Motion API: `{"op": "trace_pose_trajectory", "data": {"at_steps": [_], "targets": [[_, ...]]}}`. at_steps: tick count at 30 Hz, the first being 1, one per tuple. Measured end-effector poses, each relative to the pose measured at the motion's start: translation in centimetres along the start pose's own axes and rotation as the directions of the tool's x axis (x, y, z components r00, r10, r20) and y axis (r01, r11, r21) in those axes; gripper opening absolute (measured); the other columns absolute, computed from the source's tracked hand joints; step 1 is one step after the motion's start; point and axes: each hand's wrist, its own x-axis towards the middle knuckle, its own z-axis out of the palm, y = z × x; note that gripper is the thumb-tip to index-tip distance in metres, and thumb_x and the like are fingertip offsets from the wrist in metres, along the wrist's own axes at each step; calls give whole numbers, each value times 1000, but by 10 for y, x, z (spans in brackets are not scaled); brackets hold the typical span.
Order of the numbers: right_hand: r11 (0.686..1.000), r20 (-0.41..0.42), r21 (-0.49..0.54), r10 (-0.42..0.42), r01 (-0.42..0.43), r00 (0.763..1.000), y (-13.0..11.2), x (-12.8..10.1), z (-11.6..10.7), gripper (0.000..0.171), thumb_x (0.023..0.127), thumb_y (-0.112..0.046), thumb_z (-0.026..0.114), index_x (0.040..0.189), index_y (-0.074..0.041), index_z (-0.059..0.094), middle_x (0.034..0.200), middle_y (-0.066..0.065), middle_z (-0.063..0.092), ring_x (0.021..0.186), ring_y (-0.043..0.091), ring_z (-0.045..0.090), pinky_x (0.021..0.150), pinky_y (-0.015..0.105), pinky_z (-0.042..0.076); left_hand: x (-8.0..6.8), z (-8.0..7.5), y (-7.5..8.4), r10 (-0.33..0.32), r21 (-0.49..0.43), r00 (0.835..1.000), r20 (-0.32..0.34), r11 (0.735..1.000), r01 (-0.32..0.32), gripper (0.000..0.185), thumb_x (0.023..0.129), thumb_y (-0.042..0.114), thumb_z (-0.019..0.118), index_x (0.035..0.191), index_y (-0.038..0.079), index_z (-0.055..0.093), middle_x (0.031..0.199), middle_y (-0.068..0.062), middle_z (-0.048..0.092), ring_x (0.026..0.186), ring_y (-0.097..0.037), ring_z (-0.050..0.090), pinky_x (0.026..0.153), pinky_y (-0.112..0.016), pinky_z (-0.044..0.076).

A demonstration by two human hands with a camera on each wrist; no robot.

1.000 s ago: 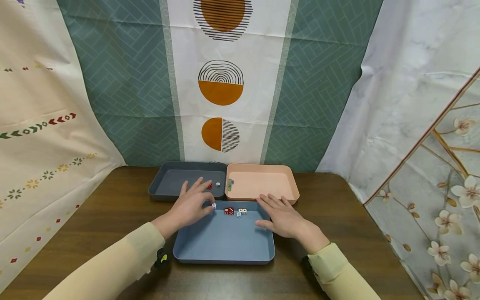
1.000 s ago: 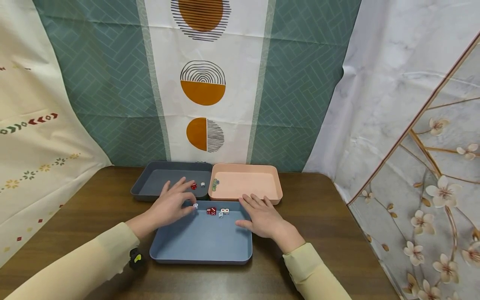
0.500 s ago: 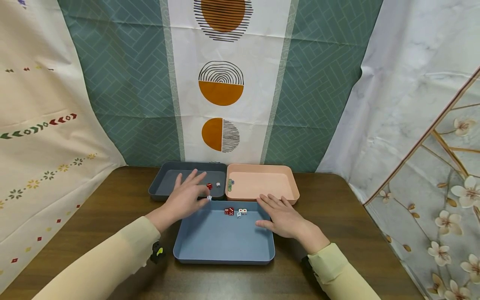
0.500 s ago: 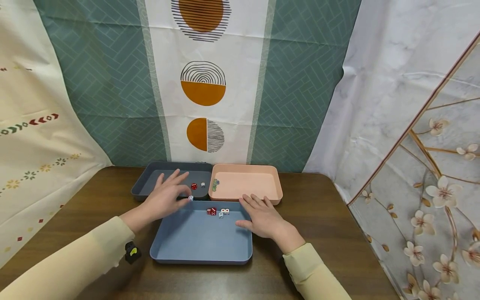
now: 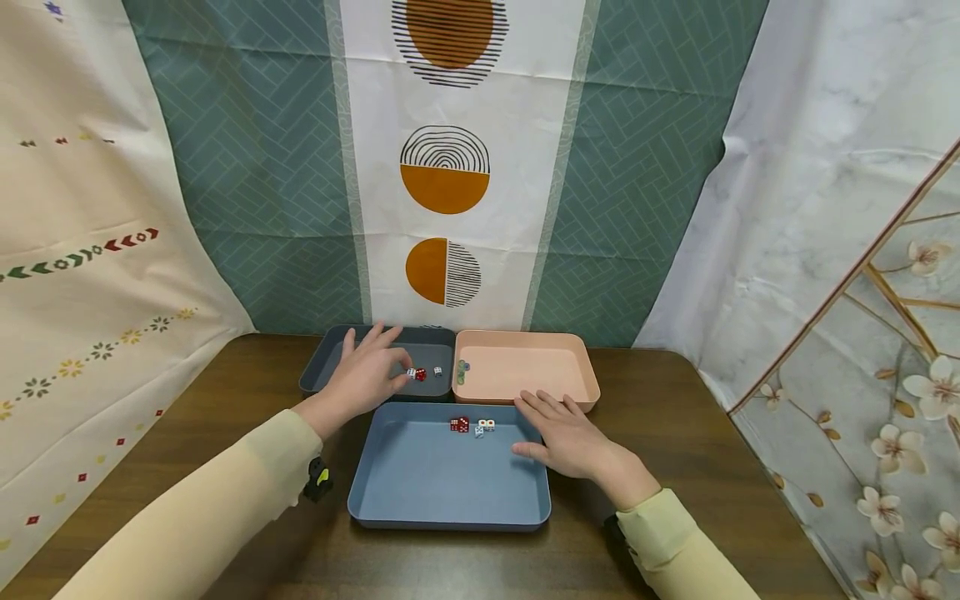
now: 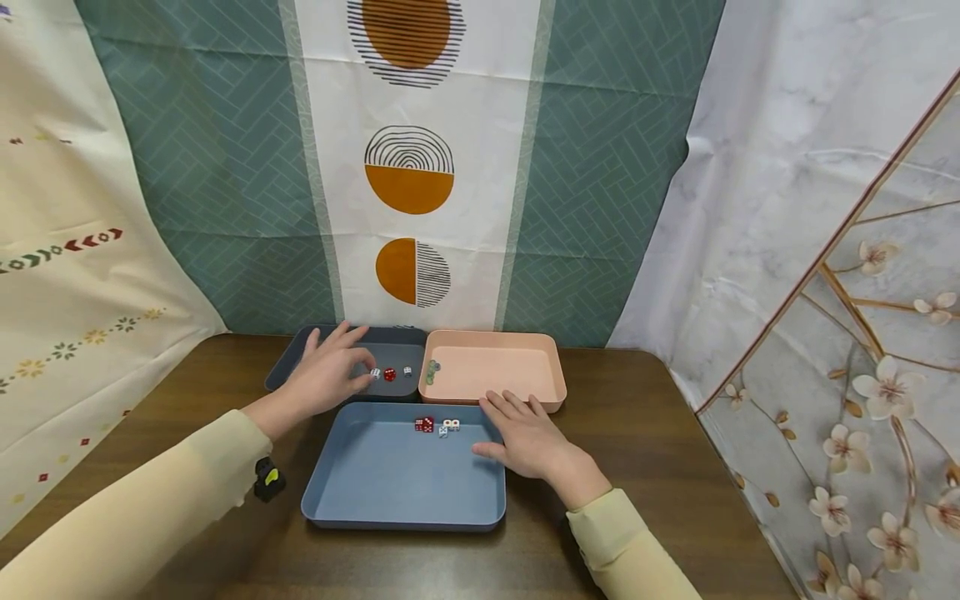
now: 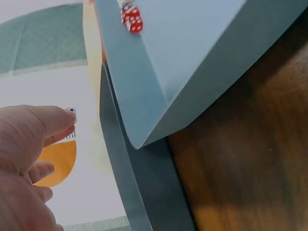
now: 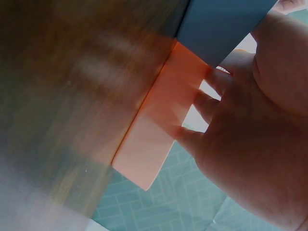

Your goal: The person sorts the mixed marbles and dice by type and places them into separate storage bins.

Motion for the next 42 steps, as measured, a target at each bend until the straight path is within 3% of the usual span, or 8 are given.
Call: {"op": "trace_pose_trajectory", "data": {"at_steps": [12,28,42], "targets": [[999,-44,20,-38,39,998,4,-1,6,87,109,-62,59,172,-5,38,178,16,34,165,41,26,131,70,12,20,-6,-15,-75,-30,997,13,997,76,11,100,18,83,110,12,84,171,-26,42,163,-52,23,123,-84,5],[1000,-5,3,15,-15,1000,-1,-1,1,85,109,-58,63,173,-9,37,180,11,32,167,37,24,132,67,13,42,-11,-26,-164,-46,985,47,985,166,11,104,18,78,110,10,83,171,-27,40,164,-53,19,122,-85,2],[1000,-52,14,-25,26,998,4,1,9,88,108,-64,59,173,-9,36,179,13,33,166,40,25,131,69,12,55,-1,-31,-214,-33,974,67,976,217,16,105,19,77,115,8,81,171,-28,40,164,-53,17,123,-84,-2]]}}
